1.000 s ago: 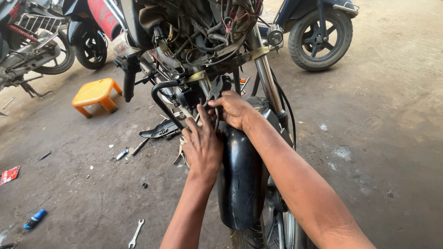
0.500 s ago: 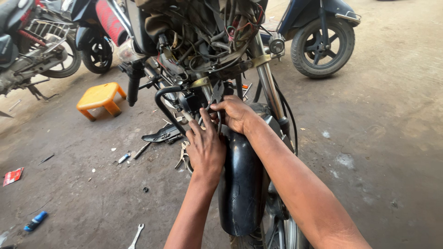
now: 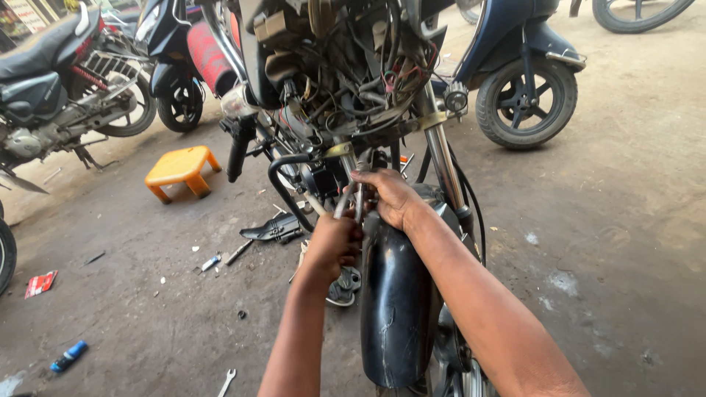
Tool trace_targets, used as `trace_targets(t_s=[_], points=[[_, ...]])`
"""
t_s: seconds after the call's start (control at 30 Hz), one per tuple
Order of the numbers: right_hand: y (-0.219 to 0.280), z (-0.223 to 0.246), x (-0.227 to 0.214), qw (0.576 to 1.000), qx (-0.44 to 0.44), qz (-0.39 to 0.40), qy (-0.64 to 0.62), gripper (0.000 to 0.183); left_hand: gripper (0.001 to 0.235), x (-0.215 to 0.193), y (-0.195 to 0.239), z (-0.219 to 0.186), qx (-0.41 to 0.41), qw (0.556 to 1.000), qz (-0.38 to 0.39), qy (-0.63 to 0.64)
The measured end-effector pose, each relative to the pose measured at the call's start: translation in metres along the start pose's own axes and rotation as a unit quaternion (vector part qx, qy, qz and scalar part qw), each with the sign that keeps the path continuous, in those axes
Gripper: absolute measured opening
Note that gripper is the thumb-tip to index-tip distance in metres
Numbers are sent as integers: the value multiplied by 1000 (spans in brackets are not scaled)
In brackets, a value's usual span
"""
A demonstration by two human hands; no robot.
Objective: The person uses pliers to adjust components near the front fork of a motorcycle, then removes the front fender and inspects it. The person kneels on the floor throughout the task.
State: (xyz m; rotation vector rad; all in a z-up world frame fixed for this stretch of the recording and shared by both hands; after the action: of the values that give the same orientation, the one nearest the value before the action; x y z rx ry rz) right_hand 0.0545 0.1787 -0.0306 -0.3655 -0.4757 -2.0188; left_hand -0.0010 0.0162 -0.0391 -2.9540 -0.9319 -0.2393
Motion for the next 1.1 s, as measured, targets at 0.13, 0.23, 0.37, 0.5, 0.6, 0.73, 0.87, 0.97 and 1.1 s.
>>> trace_targets(t_s=[0.13,0.23,0.37,0.5,0.6,0.73,0.87,0.97,1.1], points=[[7,8,10,997,17,71,6,21,29,-1,6,3,-40,964,79,250],[4,4,4,992,27,120,14,16,33,9,12,9,-51,955,113,269],[-8,-1,-3,994,34,103,-27,14,45,7,18,-7,-3,997,54,48],[-16,-6,-10,995,11,86,-53,15,66,19,34,-24,39,962,-92,-255],[-24,-8,-11,998,-7,59,-29,14,98,45,53,-27,243,801,-109,-537],[-38,-20,-20,998,-24,40,-46,13,95,73,54,-16,143,778,-116,-601],[-74,-35,-29,998,-45,36,-16,7,73,84,39,-10,113,727,-132,-665],[-113,-43,-35,995,-89,43,1,5,43,84,22,-10,77,799,-188,-566],[-149,-63,-44,974,-194,70,91,2,40,80,15,2,119,823,-233,-504]])
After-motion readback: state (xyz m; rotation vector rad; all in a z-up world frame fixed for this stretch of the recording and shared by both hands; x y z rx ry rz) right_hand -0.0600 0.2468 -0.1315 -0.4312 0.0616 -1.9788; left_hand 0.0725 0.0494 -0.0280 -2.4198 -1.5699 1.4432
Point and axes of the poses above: each hand's wrist, its own y-axis away from the middle knuckle, its own x-axis out of the palm, z = x × y, the point moved 1 cm from there along -y, towards the middle knuckle, and after that the axes turned 10 degrees about x, right-handed, at the moved point
